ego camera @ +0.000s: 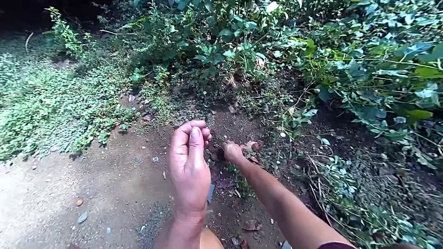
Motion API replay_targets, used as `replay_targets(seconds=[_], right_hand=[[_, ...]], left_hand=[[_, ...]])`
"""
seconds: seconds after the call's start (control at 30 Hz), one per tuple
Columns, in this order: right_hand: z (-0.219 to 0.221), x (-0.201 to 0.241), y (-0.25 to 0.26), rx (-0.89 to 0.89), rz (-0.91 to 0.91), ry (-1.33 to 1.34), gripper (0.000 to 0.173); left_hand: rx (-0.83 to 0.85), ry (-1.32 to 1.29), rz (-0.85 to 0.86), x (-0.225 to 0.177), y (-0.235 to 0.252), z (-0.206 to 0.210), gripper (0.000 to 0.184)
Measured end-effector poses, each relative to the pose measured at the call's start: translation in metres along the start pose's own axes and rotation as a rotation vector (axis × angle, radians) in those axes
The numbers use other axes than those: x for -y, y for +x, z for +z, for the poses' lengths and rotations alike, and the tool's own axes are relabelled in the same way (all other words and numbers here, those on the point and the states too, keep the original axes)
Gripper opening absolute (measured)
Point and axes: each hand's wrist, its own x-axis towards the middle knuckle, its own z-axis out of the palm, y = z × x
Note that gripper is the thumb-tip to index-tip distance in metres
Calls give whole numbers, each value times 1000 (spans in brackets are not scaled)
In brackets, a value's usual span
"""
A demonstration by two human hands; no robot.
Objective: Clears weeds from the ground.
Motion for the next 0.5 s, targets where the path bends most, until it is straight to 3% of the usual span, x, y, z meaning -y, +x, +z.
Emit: replay_targets(seconds=[0.13, 0.37, 0.5], right_hand=[[31, 11, 3, -46, 177, -6, 42], [16, 11, 8, -61, 296, 84, 53], [27, -5, 9, -37, 272, -55, 41]], left_hand=[[-8, -1, -8, 5, 10, -11, 24], [-8, -9, -46, 16, 24, -15, 25], [-10, -47, -56, 16, 24, -13, 24]])
